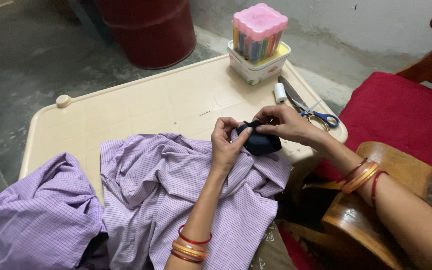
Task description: The person hand-sews a dark fabric piece onto a purple shirt using a needle and thread, repeatedly pushing the needle through the fabric and pulling the thread taut. They then cut the thread with scissors, set the shirt down, and smooth it flat on their lap.
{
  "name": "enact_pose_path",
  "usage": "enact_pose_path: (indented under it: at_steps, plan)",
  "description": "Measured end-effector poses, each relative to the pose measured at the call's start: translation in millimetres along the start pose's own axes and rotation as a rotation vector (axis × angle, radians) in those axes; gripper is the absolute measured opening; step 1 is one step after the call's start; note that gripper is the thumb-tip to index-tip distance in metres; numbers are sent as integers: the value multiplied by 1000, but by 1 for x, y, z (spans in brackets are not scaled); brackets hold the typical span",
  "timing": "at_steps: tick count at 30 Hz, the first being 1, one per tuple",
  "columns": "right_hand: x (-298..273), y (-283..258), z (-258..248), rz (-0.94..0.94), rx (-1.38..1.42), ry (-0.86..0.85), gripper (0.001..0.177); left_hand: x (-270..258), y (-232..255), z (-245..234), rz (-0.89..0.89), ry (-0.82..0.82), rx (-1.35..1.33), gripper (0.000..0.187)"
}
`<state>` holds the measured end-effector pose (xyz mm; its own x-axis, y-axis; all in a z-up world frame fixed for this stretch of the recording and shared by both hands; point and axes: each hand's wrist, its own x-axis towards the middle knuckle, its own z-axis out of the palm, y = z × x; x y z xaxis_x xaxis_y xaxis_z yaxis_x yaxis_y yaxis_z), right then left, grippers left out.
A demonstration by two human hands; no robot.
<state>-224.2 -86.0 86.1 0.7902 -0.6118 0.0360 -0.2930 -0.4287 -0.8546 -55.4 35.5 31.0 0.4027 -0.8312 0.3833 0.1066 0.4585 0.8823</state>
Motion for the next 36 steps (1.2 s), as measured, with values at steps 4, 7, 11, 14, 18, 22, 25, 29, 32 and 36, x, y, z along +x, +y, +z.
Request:
enact_pose_path:
  at_steps: [4, 7, 11, 14, 18, 22, 25, 29, 32, 36]
  plan:
    - [-3, -9, 1, -140, -180, 50, 28, -1, -2, -1, -22, -22, 29, 32]
    - [-5, -15, 3, -158, -164, 73, 26, 0, -3, -2, 1, -27, 16, 33]
    - [-7, -22, 8, -266, -343, 128, 26, -1, -4, -3, 24, -28, 9, 33]
    - [-7, -25, 10, -321, -430, 133, 29, -4, -1, -3, 34, -50, 45, 33]
    - [-10, -26, 11, -327, -494, 150, 29, -4, 11, 4, 127, -78, 17, 36]
    - [-9, -27, 16, -379, -503, 193, 28, -9, 27, 7, 358, -19, 451, 38]
    - [-12, -27, 13, -420, -483, 225, 30, -9, 33, 11, 398, 17, 557, 28]
    - [-12, -30, 12, -454, -466, 277, 27, -8, 35, 13, 310, 86, 617, 20]
    - [-12, -30, 11, -472, -506, 264, 27, -8, 34, 11, 308, 89, 602, 17]
    - [-9, -27, 7, -480, -459, 197, 24, -9, 31, 9, 319, 85, 580, 17]
